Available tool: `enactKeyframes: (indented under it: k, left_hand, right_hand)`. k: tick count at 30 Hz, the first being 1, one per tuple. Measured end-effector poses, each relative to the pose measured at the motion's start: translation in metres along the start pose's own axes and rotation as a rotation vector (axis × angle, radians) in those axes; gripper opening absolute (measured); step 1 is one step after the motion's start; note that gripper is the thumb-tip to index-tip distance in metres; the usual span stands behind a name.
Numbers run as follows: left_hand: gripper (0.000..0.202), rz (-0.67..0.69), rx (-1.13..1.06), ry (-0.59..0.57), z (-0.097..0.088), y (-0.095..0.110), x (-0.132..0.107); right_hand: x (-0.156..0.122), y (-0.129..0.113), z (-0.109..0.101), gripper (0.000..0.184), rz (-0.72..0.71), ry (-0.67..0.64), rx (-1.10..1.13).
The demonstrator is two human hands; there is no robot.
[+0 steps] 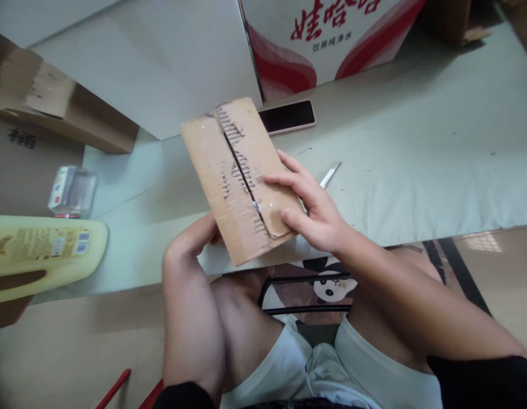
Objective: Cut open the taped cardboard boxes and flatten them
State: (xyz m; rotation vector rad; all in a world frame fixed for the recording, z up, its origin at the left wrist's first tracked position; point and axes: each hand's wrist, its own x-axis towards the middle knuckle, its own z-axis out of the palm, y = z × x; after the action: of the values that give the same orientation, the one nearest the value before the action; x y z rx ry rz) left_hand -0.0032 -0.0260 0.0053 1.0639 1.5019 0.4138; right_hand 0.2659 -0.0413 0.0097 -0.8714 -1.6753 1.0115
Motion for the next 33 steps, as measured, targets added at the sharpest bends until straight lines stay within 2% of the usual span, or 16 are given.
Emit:
enactKeyframes:
  k: [1, 3, 5, 7, 10, 14, 16, 19, 26, 30, 33]
  left_hand:
    - [0.036, -0.013, 0.041, 0.056, -0.001, 0.002, 0.001]
    - [0.034, 0.044, 0.052, 0.252, -0.003, 0.007, 0.001]
    - [0.039, 0.218, -0.043, 0.462, -0.005, 0.01, 0.001]
    - [0.046, 0.434, -0.162, 0.575, -0.007, 0.011, 0.0]
    - [0.057, 0.72, -0.204, 0.577, -0.006, 0.01, 0.002]
    - [0.06, 1.069, -0.151, 0.469, -0.005, 0.006, 0.013]
    - [0.057, 1.166, -0.083, 0.436, -0.005, 0.006, 0.018]
    - [0.056, 1.145, 0.062, 0.435, -0.005, 0.007, 0.016]
    - [0.053, 0.849, 0.099, 0.4, 0.004, 0.019, -0.014]
    - [0.055, 0.825, 0.083, 0.379, 0.004, 0.019, -0.016]
    - [0.053, 0.869, 0.035, 0.338, 0.002, 0.015, -0.011]
  right_hand:
    - [0.0, 0.001, 0.002, 0.053, -0.016, -0.017, -0.026]
    - [-0.001, 0.003, 0.007, 0.049, -0.054, -0.039, -0.045]
    - [-0.002, 0.004, 0.012, 0.046, -0.079, -0.049, -0.03]
    - [-0.002, 0.005, 0.015, 0.045, -0.084, -0.049, -0.01]
    - [-0.003, 0.005, 0.016, 0.044, -0.074, -0.061, 0.025]
    - [-0.005, 0.005, 0.017, 0.041, -0.047, -0.1, 0.073]
    - [-0.006, 0.005, 0.019, 0.04, -0.041, -0.099, 0.083]
    - [-0.007, 0.005, 0.021, 0.041, -0.018, -0.077, 0.078]
    - [-0.006, 0.006, 0.021, 0.045, 0.005, -0.059, 0.033]
    - [-0.005, 0.004, 0.02, 0.048, 0.028, -0.056, -0.002]
    - [-0.004, 0.002, 0.02, 0.049, 0.034, -0.057, -0.008]
